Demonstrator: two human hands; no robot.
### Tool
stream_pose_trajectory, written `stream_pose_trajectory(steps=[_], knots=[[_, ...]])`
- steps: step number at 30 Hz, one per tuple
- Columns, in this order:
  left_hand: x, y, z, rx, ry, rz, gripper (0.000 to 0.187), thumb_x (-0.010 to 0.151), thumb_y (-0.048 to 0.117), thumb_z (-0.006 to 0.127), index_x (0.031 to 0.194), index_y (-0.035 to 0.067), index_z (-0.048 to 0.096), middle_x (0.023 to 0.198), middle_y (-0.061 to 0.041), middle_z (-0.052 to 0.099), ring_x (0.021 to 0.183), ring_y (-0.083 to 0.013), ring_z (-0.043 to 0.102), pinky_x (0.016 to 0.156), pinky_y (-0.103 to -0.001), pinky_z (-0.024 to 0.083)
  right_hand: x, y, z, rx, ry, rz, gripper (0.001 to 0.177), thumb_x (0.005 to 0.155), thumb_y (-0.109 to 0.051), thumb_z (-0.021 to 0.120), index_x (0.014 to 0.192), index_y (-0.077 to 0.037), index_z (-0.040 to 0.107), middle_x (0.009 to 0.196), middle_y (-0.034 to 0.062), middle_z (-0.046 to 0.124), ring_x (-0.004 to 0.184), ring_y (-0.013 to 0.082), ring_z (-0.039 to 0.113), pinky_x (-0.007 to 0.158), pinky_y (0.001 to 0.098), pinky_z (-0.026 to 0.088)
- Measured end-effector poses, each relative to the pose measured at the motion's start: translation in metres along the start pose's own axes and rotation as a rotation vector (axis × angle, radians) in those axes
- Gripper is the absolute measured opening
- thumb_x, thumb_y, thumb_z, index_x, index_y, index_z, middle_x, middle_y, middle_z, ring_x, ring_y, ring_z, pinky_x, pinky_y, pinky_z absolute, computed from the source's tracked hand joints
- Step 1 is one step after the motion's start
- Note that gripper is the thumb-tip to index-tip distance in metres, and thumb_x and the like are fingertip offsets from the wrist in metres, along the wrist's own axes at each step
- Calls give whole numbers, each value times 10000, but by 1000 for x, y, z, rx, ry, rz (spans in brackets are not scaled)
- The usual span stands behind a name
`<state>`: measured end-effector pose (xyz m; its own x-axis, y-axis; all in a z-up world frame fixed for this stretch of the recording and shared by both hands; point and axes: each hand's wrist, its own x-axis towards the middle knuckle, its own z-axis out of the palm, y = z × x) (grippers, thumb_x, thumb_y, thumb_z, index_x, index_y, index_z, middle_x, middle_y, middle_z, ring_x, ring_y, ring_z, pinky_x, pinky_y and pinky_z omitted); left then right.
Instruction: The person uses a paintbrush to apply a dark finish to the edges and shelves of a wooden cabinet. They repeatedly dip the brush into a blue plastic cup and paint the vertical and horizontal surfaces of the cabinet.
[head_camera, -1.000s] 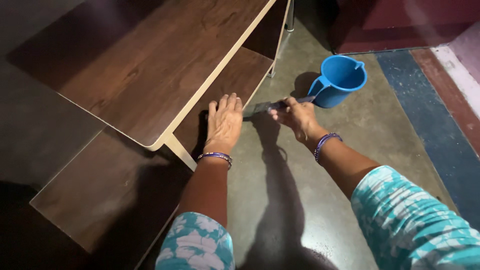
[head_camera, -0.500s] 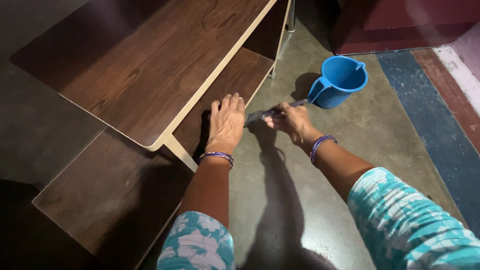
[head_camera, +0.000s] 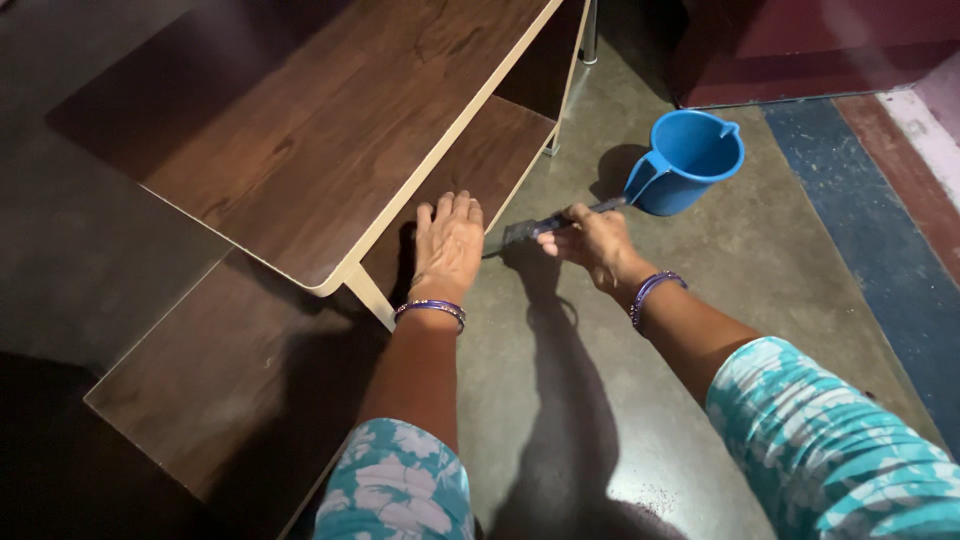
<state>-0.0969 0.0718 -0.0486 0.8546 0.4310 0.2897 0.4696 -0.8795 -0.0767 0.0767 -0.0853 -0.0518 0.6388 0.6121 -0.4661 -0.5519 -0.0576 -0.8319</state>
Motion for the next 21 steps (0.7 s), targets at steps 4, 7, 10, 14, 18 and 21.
stream_pose_trajectory(steps=[4, 7, 10, 14, 18, 21], knots=[[-2, -7, -2, 0, -11, -24, 399, 956, 123, 505, 1327, 32, 621, 1446, -99, 573, 1370, -272, 475, 1066, -490, 364, 10, 5, -5, 92, 170, -88, 227, 959, -100, 618, 973, 122, 573, 833, 201, 671, 700, 319, 742, 620, 383, 674], [-6, -10, -7, -19, -3, -26, 387, 955, 121, 512, 1309, 28, 637, 1445, -99, 576, 1366, -268, 480, 1064, -481, 369, 13, 18, -2, 221, 201, -220, 189, 957, -81, 618, 928, 88, 539, 829, 153, 614, 691, 312, 745, 612, 387, 695], [-9, -10, -15, -27, -19, -23, 387, 941, 121, 521, 1298, 34, 645, 1433, -93, 579, 1353, -269, 481, 1060, -489, 367, -3, 28, 16, 248, 193, -219, 149, 931, -61, 589, 896, 84, 585, 830, 196, 702, 681, 300, 758, 573, 358, 662], [-11, -8, -21, -50, -87, -15, 373, 972, 119, 513, 1312, 35, 642, 1406, -86, 594, 1353, -263, 485, 1084, -486, 366, -30, 28, 27, 162, 187, -166, 194, 931, -88, 545, 911, 84, 631, 793, 180, 727, 651, 273, 753, 543, 331, 636], [-15, -10, -16, -31, -18, 24, 363, 962, 122, 515, 1287, 28, 648, 1423, -96, 589, 1343, -272, 487, 1067, -487, 366, -36, 40, 17, 213, 262, -297, 231, 997, -71, 572, 940, 149, 525, 823, 178, 635, 684, 303, 759, 577, 371, 656], [-22, -11, -15, -8, -34, 35, 374, 960, 124, 512, 1296, 26, 643, 1410, -98, 589, 1342, -273, 484, 1073, -489, 357, -35, 49, 14, 216, 289, -358, 196, 972, -115, 583, 1051, 52, 649, 879, 151, 713, 720, 226, 737, 611, 305, 619]])
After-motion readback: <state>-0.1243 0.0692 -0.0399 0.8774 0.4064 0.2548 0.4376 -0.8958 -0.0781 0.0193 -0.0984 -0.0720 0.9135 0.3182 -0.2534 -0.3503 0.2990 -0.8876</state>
